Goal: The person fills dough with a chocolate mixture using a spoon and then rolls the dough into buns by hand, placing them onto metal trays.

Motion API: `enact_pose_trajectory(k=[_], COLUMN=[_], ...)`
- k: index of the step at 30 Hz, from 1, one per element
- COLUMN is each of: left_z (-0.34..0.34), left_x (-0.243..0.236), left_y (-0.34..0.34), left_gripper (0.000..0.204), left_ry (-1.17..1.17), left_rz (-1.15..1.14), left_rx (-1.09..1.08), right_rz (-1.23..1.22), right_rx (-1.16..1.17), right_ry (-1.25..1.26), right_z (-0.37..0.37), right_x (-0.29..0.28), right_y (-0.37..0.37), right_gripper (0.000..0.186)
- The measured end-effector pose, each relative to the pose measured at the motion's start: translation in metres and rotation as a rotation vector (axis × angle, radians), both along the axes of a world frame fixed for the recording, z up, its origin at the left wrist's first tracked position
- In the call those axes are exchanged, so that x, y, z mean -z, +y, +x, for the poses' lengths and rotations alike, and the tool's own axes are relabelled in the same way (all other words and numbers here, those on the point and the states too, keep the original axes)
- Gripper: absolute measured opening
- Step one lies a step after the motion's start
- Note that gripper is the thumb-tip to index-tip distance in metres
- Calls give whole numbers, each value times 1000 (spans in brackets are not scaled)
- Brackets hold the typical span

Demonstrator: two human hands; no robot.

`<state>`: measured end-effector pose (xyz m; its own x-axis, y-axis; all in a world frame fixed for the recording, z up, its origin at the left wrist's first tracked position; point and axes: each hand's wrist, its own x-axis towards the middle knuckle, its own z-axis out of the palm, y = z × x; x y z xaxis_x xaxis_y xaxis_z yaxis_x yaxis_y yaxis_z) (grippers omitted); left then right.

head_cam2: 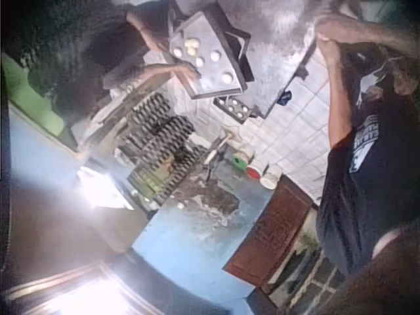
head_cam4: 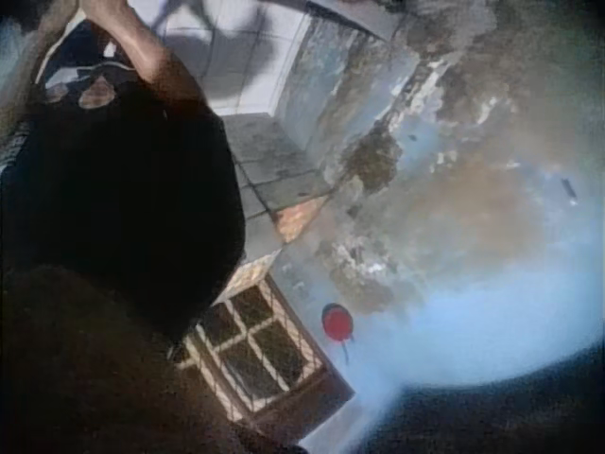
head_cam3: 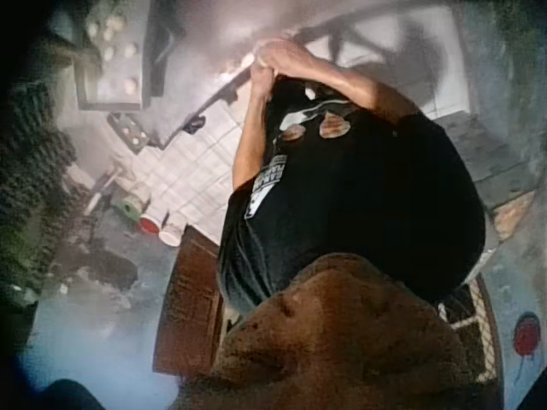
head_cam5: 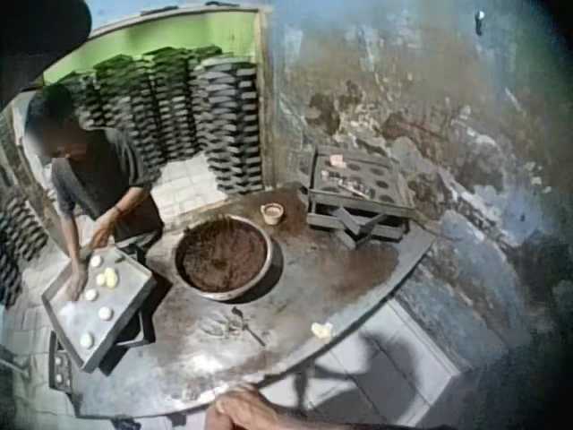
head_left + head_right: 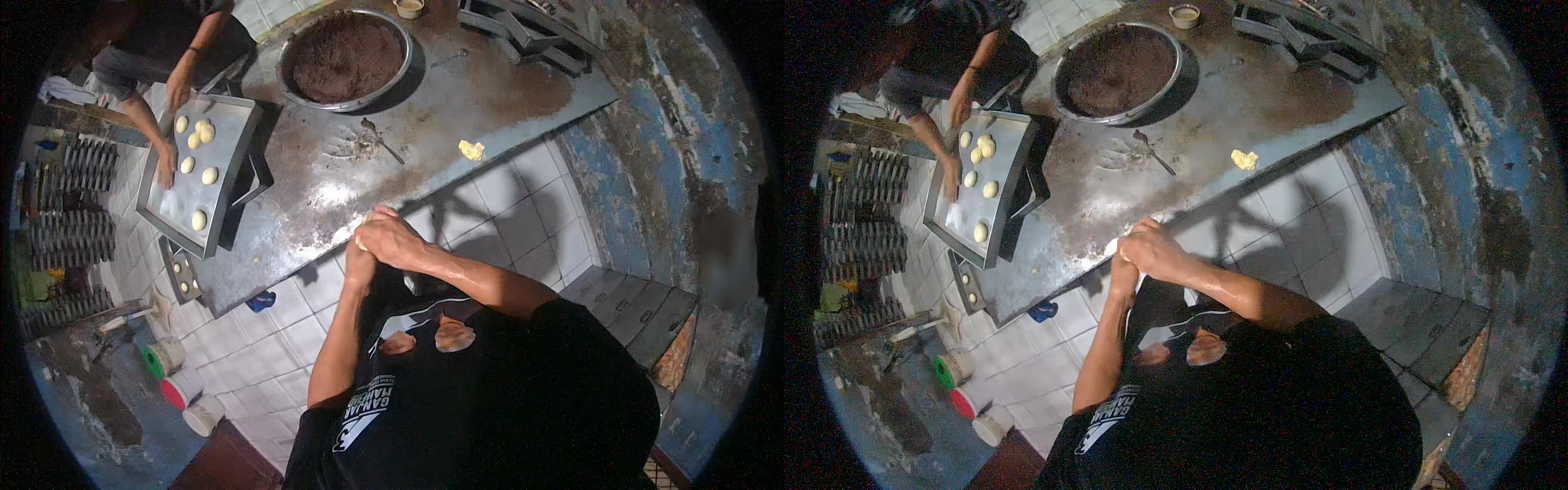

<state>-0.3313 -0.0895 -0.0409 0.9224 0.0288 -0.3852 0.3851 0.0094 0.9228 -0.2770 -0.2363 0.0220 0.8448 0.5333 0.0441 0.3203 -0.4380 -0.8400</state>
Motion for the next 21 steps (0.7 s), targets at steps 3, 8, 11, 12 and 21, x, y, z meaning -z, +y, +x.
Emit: enact_pose_trajectory(k=[3, 8, 11, 12, 21], left_z=[11, 83, 130, 142, 232], left_x=[7, -70, -86, -91, -76], left_y=[-3, 9, 27, 34, 100], left_gripper=[32, 46, 73, 72, 50], left_ry=[29, 5, -90, -106, -131], left_rz=[-132, -117, -152, -164, -147], left_rx=[-38, -45, -48, -73, -201], right_rz=[159, -321, -670, -742, -298], right_rx=[27, 487, 343, 259, 66], right_ry=[-200, -4, 202, 108, 78], right_z=[30, 156, 193, 196, 224], right_x=[12, 83, 108, 112, -5], right_y=[1, -29, -10, -3, -13], right_gripper=[15, 23, 26, 26, 17])
